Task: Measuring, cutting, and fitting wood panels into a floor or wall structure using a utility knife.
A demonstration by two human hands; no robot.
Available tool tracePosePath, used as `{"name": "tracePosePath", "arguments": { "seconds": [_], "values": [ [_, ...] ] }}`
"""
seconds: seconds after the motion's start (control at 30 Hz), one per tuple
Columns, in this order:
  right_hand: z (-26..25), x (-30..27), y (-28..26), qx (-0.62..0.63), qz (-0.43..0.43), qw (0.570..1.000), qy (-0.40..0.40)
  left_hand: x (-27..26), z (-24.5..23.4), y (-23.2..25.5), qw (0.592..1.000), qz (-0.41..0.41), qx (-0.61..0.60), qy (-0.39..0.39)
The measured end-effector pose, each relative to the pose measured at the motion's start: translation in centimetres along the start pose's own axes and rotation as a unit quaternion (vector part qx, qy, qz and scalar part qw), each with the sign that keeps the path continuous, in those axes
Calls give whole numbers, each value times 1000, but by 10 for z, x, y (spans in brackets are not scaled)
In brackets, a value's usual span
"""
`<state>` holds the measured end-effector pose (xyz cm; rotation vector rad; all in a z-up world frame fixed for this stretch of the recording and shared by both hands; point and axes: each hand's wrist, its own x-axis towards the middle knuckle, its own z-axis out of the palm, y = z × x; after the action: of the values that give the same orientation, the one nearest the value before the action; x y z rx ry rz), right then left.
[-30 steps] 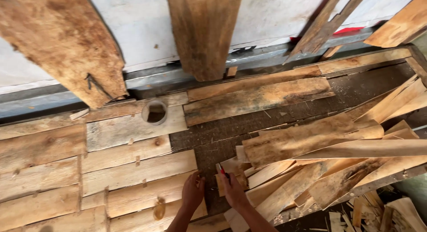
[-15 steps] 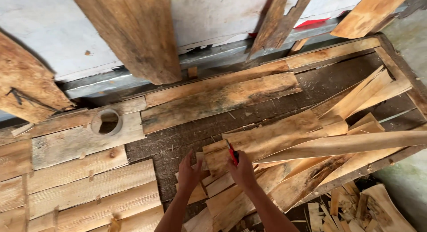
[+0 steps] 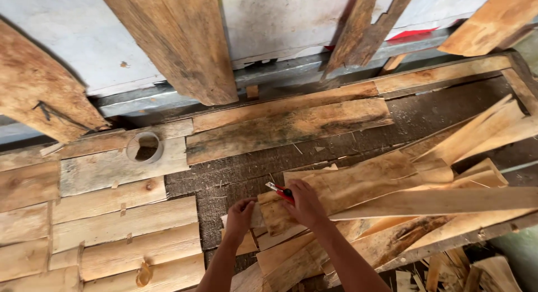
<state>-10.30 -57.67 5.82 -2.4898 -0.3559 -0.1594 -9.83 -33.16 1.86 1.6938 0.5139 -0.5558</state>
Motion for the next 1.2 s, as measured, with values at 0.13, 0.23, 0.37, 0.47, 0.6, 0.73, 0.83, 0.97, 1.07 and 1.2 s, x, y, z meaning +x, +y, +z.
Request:
{"name": "tracePosePath", "arguments": {
  "seconds": [0.13,0.23,0.37,0.47,0.6,0.73,0.83,0.97,1.07,1.2],
  "values": [
    [-5,20,-1,-20,-47,999,4,9,-1,-36,989,76,-123,-24],
    [-23,32,-18,-25,104,975,-197,2,-4,-38,983,89,-159,-22],
    [-37,36,-24,-23,49,987,-149,-2,-8,-41,982,101,-157,14],
    [-46,41,-29,-5,28,994,-104,-15,-12,-31,981,101,-164,37],
    [-61,57,-32,-10,85,991,-105,-12,-16,-43,980,72,-186,11],
    [-64,69,-32,3,107,988,-109,-19,-22,-43,991,78,-97,39],
    [-49,69,-33,-20,127,980,-150,-29,-27,-37,993,86,-76,34],
    [-20,69,-26,-29,107,981,-157,-36,-34,-23,992,109,59,29],
    [-6,63,-13,-34,84,987,-136,-45,-36,-20,989,102,106,13],
    [-10,56,2,-42,124,977,-169,-48,-39,-27,980,141,140,8]
  ]
}}
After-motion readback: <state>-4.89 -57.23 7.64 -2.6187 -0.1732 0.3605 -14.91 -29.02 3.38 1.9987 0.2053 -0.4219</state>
